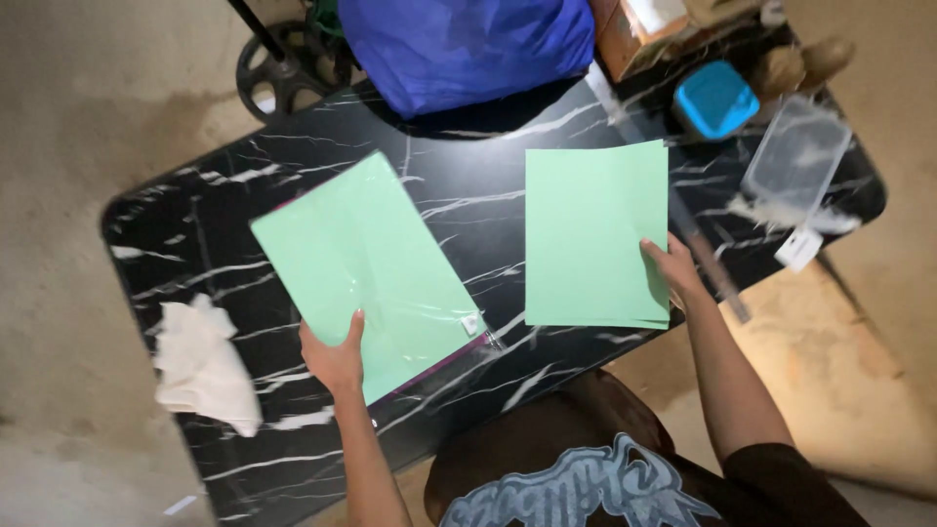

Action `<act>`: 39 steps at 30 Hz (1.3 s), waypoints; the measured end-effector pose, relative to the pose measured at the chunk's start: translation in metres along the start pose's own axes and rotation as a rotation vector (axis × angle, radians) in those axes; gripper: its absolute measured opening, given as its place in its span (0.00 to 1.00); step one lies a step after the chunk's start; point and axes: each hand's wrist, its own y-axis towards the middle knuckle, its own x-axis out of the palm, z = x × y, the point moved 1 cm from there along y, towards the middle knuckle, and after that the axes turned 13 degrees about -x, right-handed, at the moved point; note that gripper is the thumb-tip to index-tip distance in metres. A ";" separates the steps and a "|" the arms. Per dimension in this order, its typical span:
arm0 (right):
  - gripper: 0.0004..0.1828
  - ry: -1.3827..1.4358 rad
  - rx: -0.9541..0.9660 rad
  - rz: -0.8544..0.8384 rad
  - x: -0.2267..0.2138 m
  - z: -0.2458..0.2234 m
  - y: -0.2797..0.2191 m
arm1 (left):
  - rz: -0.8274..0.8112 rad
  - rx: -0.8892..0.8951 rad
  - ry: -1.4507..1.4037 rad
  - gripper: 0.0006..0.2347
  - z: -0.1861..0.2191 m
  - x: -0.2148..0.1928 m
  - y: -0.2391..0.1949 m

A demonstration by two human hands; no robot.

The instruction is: The person wipes a black marble-patterned table with a white cloth, then removes light green sheets of paper from a plastic package. They stack the papers on the table, align them, and fold one sheet in half.

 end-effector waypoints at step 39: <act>0.21 -0.185 -0.332 -0.080 -0.115 0.009 0.081 | -0.002 0.579 0.411 0.18 0.000 0.085 -0.207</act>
